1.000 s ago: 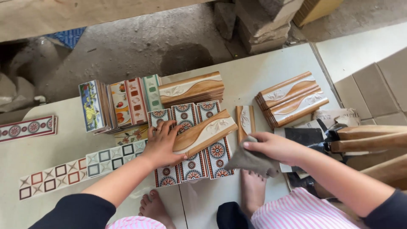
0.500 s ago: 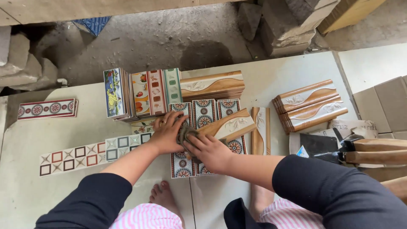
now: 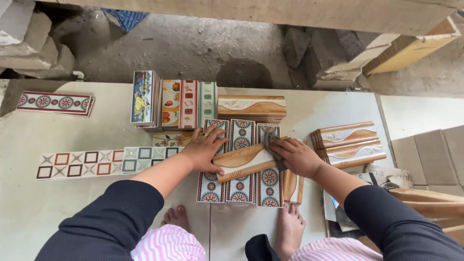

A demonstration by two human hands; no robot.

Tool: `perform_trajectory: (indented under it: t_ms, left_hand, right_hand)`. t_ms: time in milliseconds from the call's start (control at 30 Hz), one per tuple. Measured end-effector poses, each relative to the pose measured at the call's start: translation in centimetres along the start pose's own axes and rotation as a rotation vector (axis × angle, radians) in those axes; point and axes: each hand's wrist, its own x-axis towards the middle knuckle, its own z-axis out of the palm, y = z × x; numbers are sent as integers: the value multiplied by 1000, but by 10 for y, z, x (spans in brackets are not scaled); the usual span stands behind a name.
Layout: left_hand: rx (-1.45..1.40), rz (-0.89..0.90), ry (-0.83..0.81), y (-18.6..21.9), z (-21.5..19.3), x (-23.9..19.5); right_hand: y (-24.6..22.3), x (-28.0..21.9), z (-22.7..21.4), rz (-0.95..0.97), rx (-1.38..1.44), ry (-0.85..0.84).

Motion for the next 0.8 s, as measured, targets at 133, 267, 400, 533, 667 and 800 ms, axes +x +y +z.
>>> perform_trajectory:
  t_ms: [133, 267, 400, 533, 667, 800]
  left_hand:
    - [55, 27, -2, 2, -1, 3]
    - [23, 21, -23, -1, -11, 10]
    - [45, -22, -60, -14, 7, 17]
    - [62, -32, -83, -4, -11, 10]
    - [5, -52, -67, -2, -6, 2]
    - [6, -45, -17, -2, -1, 3]
  right_hand:
    - [-18, 17, 15, 0, -30, 60]
    - [-86, 61, 6, -237, 127, 207]
    - [-134, 77, 36, -202, 205, 268]
    - [-81, 54, 13, -357, 212, 219]
    - [-24, 16, 8, -337, 111, 148]
    - [5, -1, 1, -289, 7, 125]
